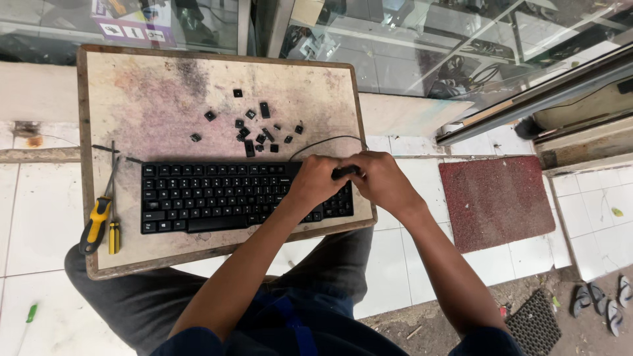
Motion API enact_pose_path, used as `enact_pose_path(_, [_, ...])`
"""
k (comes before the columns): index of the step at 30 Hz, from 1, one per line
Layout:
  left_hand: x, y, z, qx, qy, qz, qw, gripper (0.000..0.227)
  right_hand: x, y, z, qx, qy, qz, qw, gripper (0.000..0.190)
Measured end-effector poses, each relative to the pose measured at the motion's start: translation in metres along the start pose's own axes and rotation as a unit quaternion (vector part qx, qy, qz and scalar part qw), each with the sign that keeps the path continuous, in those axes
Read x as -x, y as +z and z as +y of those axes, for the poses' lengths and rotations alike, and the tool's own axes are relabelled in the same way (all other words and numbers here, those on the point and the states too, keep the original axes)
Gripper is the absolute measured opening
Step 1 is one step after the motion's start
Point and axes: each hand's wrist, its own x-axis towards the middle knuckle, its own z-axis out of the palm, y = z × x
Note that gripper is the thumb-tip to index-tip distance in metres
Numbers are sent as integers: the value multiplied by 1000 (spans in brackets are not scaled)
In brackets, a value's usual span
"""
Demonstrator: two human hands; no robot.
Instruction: The person uses a small screwdriver to pry off individual keycaps from a black keyboard. They remove several keys from the right side and place them on the table. The person continues to remove keys one by one and sets them aside.
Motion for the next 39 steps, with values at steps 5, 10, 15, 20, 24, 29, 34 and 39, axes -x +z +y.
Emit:
enact_pose_path(5, [10,4,-1,-66,8,20,998,39,0,23,35,30,5,14,999,7])
enact_pose_path(10, [16,20,-17,-171,80,136,972,16,-1,15,13,-7,-1,-8,1000,34])
enact_pose_path(15, [55,1,-1,-347,-14,-152,925,121,5,36,53,45,-26,141,989,19])
enact_pose_path(20, [49,-11,6,-380,-65,-151,910,124,26,30,61,47,-24,202,978,12])
enact_pose_path(24, [47,-10,3,-364,-53,-150,918,118,29,37,57,46,-28,175,983,13])
enact_pose_path(29, [49,-1,-9,-355,-29,-107,928,82,28,43,55,97,-17,121,988,9])
enact_pose_path(34, [25,47,-47,-235,50,20,970,55,17,53,83,131,61,117,982,43])
enact_pose_path(39, [2,54,-53,-25,52,9,998,37,19,-5,4,-29,-4,31,999,28])
